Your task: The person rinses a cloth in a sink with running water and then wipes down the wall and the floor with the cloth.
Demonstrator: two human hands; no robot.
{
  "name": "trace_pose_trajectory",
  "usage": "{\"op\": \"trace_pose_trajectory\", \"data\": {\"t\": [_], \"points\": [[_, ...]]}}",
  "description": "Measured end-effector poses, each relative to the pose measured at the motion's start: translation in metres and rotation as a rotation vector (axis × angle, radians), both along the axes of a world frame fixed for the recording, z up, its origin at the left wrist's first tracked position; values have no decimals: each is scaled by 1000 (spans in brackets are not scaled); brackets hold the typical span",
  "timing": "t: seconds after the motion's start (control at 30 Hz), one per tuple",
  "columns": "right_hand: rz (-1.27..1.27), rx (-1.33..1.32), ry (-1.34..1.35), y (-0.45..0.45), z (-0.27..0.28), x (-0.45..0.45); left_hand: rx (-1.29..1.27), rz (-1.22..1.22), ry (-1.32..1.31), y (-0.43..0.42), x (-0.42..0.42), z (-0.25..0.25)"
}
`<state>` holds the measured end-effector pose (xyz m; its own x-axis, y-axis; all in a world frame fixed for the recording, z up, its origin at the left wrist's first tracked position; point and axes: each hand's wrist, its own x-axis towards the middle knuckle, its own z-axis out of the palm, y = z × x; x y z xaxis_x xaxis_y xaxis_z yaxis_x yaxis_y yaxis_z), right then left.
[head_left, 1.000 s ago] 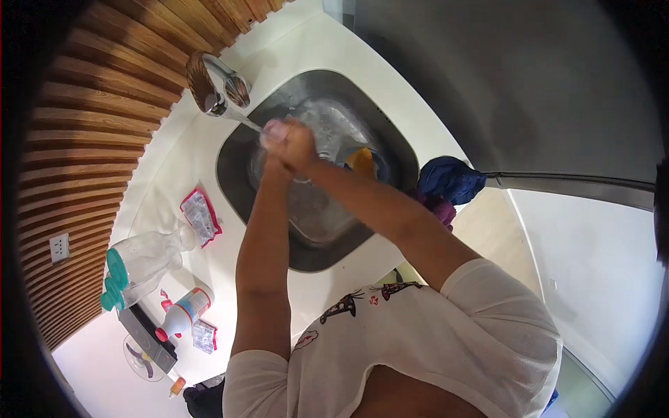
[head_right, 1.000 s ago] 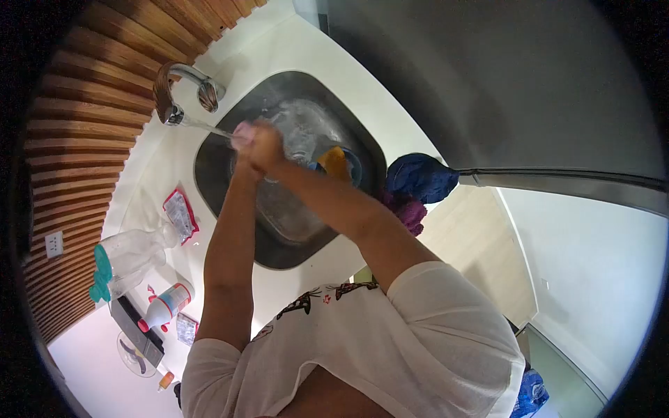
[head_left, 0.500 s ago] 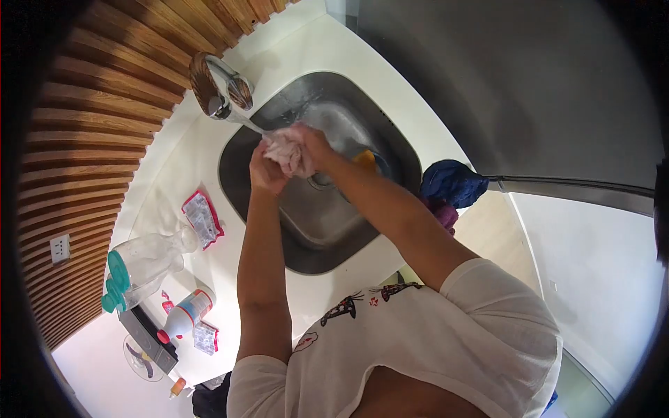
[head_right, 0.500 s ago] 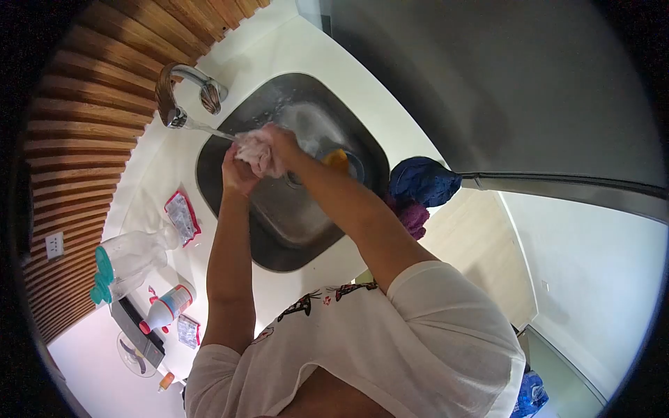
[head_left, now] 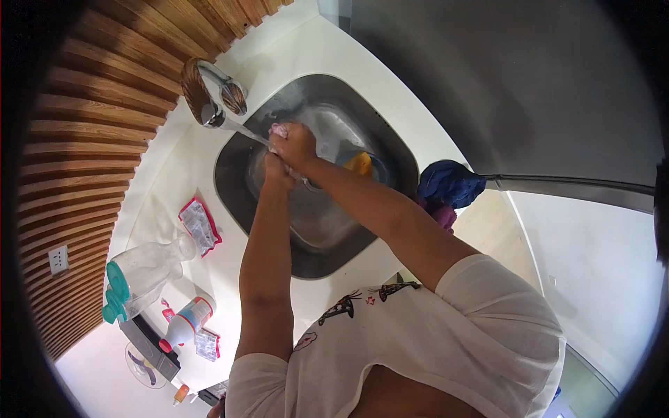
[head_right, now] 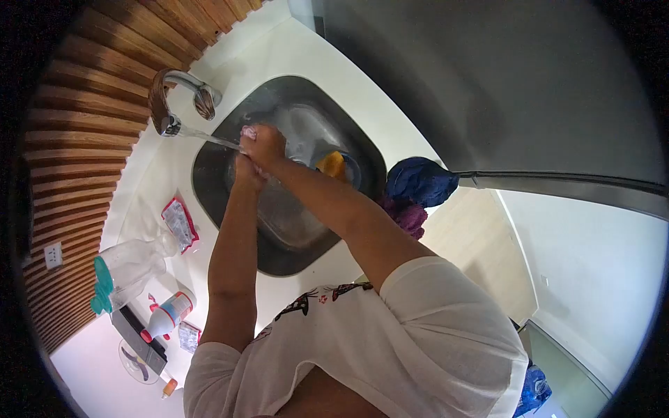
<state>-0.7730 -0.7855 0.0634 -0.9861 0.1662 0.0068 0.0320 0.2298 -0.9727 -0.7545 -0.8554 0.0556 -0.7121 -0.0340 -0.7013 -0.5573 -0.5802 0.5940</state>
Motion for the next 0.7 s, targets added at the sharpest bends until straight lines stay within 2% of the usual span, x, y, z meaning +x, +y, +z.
{"op": "trace_pose_trajectory", "data": {"t": [0.03, 0.17, 0.23, 0.27, 0.33, 0.4, 0.43, 0.47, 0.5, 0.53, 0.57, 0.6, 0.7], "points": [[-40, 15, 123, -3, -2, 3, 29, -21, 43, -7, -3, -1], [27, 82, 251, -19, -12, 25, 97, -51, 133, -25, -14, -13], [159, 149, 144, -16, -25, 23, 94, -20, 107, -13, -4, -19], [163, 146, 141, -12, -25, 18, 99, -8, 102, -4, 3, -17], [99, 88, -95, 5, -28, 3, 116, -55, 136, 3, 14, -5], [-11, -115, -178, 24, -33, -8, 122, -151, 164, -3, 17, 18], [-8, -119, -177, 34, -38, -17, 116, -214, 164, -8, 17, 32], [-5, -346, -397, 45, -54, -25, 111, -342, 160, -14, 16, 39], [-2, -572, -620, 50, -54, -26, 109, -342, 157, -22, 16, 36], [-2, -571, -620, 50, -54, -20, 277, -220, 162, -30, 15, 32], [-2, -831, -724, 48, -34, -8, 443, -97, 170, -35, 14, 26], [-3, -1093, -823, 47, -26, 0, 444, -98, 172, -38, 16, 21], [40, -1016, -727, 13, -60, 2, 484, -64, 113, -36, 23, 2]]}}
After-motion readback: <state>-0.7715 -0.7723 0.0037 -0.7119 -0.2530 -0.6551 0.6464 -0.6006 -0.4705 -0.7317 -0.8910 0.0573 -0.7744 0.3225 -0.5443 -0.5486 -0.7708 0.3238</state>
